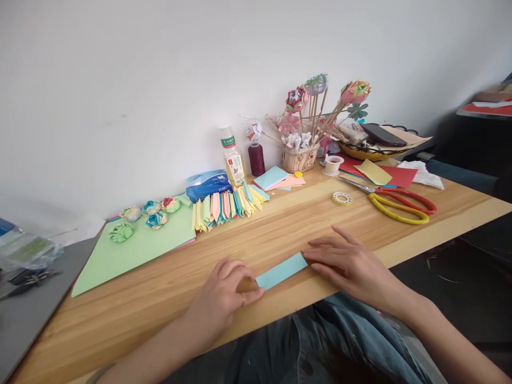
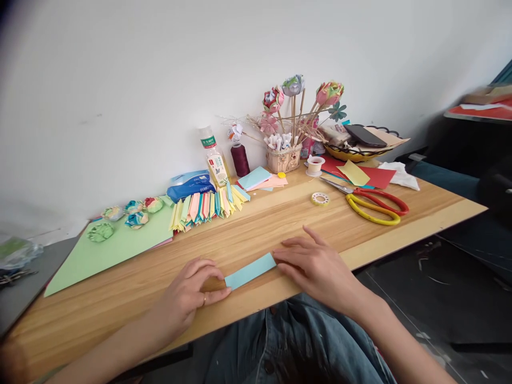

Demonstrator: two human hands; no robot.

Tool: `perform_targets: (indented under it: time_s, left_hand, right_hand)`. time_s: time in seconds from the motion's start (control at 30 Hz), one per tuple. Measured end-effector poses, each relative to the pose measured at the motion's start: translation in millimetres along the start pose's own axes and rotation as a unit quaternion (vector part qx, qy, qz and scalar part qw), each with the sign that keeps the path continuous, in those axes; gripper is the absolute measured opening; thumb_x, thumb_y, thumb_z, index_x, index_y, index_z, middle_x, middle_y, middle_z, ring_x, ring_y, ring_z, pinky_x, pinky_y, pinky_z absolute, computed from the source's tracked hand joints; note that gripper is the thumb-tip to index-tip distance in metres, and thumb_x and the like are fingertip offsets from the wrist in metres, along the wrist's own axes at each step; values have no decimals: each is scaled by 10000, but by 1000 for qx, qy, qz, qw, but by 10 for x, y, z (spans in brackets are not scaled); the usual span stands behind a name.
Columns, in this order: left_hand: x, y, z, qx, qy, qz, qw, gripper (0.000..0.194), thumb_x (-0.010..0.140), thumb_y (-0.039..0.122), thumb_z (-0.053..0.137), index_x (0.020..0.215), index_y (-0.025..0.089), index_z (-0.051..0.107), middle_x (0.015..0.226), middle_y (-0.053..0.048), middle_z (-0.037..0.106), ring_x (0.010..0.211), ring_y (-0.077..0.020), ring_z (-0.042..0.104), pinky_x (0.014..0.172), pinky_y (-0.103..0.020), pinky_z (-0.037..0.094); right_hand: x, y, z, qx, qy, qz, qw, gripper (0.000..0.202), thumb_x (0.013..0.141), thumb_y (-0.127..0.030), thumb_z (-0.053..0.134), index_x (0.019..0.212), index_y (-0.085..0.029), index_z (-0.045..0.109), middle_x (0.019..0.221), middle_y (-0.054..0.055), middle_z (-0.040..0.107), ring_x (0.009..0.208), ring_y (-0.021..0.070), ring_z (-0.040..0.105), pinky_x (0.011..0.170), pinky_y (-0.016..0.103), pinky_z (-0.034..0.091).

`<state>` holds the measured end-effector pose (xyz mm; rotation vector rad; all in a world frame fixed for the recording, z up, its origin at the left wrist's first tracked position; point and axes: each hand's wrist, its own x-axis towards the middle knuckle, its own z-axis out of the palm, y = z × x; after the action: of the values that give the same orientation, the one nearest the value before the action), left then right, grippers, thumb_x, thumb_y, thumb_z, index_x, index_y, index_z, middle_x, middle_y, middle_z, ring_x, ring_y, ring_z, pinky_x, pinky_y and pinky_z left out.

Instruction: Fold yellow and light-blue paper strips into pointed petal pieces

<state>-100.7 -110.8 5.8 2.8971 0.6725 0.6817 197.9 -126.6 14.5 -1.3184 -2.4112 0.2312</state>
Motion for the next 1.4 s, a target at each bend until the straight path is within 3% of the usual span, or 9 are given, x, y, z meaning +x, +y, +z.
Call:
perform_targets:
  time_s: [0.13,0.27,0.4,0.53,0.73,0.83,0.97,1.13,1.4]
  left_hand:
    - [120,-88,-65,17,-42,-2,999,382,883,35,403,1016,271,672,969,-45,626,990,-204,493,852,-404,426]
    - [285,-183,-57,102,-30,-54,993,357,871,29,383,1094,166,626,1017,-85,644,1037,-249,498,884,-461,432]
    - [431,-178,-15,116,11,-58,992,355,895,66,364,1190,126,552,1082,-112,627,1042,-236,516,873,-412,480]
    - [544,-76,52,107,-1,-59,992,328,911,106,371,1177,122,563,1070,-110,642,1005,-236,553,845,-401,505]
    - [632,-32,161,-80,-43,-223,971,404,861,142,490,1262,194,509,1095,-44,650,1012,-219,577,881,-377,482]
    - [654,-89,187,-173,-20,-283,943,435,840,139,503,1267,220,507,1034,-36,661,959,-207,598,858,-349,477]
    - [664,-149,170,-271,8,-291,917,241,825,102,480,906,195,687,941,-23,687,900,-188,611,846,-298,456]
    - [648,-181,176,-300,35,-328,895,201,839,148,483,837,173,683,857,-12,705,805,-169,638,736,-258,474]
    - [665,-220,205,-266,68,-371,887,98,745,97,572,773,164,639,776,-12,688,719,-159,626,673,-248,464]
  right_hand:
    - [142,-127,67,28,-2,4,1000,316,815,-282,623,1115,-190,585,1053,78,645,981,232,587,827,394,489]
    - [251,-184,188,30,-3,36,999,185,798,-169,620,979,-206,616,906,33,629,832,185,602,690,295,494]
    - [329,-187,308,-121,90,29,988,240,807,-160,611,1046,-150,601,923,72,636,848,230,592,706,339,473]
    - [404,-216,373,-262,155,24,952,292,825,-118,562,1115,-82,573,902,102,652,805,250,572,680,365,439]
    - [446,-266,377,-251,185,-10,950,362,831,-49,477,1192,-52,513,940,120,657,828,246,557,710,355,438]
    - [464,-299,415,-193,175,-49,964,365,862,-79,440,1224,-72,486,870,108,661,763,230,561,679,345,457]
    - [509,-347,474,-24,98,-46,994,427,866,-151,459,1292,-146,433,846,78,661,763,213,604,668,325,495]
    - [546,-340,333,163,24,-21,986,410,863,-156,453,1270,-201,441,964,63,665,792,168,627,728,303,507]
    - [794,-113,80,-26,9,-200,979,372,842,-26,358,1068,-190,604,1031,97,615,917,209,547,749,351,471]
